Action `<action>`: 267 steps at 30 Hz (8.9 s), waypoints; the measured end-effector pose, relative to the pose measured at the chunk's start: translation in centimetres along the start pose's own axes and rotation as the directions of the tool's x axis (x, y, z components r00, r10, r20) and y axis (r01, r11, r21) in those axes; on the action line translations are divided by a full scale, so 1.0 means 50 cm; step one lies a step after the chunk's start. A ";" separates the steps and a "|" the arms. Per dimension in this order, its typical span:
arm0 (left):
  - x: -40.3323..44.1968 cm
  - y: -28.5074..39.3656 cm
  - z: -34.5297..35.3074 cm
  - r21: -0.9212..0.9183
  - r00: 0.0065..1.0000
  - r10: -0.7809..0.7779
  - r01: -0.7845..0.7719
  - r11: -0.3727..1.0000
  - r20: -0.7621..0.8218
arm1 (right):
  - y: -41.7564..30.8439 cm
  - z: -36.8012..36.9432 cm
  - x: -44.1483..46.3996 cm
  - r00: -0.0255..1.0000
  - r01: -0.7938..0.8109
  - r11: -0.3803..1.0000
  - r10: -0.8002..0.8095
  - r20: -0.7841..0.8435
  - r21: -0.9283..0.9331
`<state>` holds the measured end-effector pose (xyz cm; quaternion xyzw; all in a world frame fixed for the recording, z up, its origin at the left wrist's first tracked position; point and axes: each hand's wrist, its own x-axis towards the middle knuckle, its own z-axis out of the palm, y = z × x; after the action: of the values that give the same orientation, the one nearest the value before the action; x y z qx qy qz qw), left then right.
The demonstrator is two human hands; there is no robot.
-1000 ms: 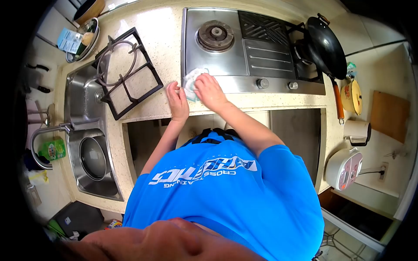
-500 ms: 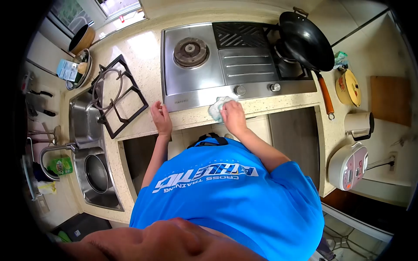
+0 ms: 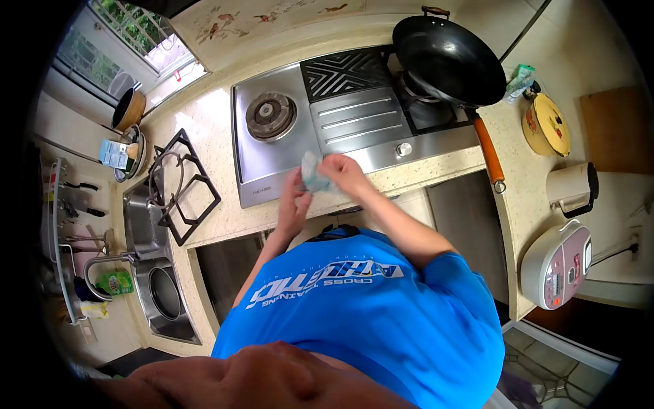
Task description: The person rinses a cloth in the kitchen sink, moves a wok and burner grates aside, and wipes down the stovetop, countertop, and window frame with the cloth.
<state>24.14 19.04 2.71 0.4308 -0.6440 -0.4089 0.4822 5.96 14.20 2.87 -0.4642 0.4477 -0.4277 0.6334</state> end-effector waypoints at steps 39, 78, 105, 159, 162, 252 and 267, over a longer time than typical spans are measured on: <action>-0.020 -0.119 -0.057 0.746 0.932 0.173 0.133 0.652 -0.318 | 0.082 -0.098 0.381 0.925 0.307 0.811 -0.377 -0.044 -0.499; -0.017 -0.131 -0.063 0.708 0.932 0.137 0.154 0.689 -0.336 | -0.029 -0.477 0.057 0.793 0.081 0.699 -0.477 -0.378 -0.711; -0.020 -0.136 -0.060 0.716 0.934 0.103 0.188 0.673 -0.342 | -0.053 -0.384 0.084 0.922 0.033 0.206 -0.385 -0.050 -0.978; -0.020 -0.124 -0.056 0.712 0.907 0.080 0.266 0.650 -0.412 | 0.055 -0.237 -0.130 0.991 0.055 0.582 -0.133 -0.028 -0.811; -0.019 -0.129 -0.061 0.718 0.916 0.111 0.222 0.660 -0.385 | 0.032 -0.220 -0.080 0.964 -0.147 0.986 0.161 0.214 -0.079; -0.155 -0.087 -0.566 0.009 0.466 -0.214 0.430 0.903 -0.858 | 0.108 0.186 0.127 0.776 0.148 0.186 -0.630 -0.003 -0.971; -0.086 -0.171 -0.602 -0.335 0.613 -0.529 0.411 0.848 -0.586 | 0.107 0.188 0.125 0.751 0.133 0.193 -0.659 -0.028 -0.972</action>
<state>55.51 17.27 -0.46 0.6583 -0.2583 -0.3945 0.5868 17.15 11.24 -1.80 -0.7296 0.5966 -0.3339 -0.0172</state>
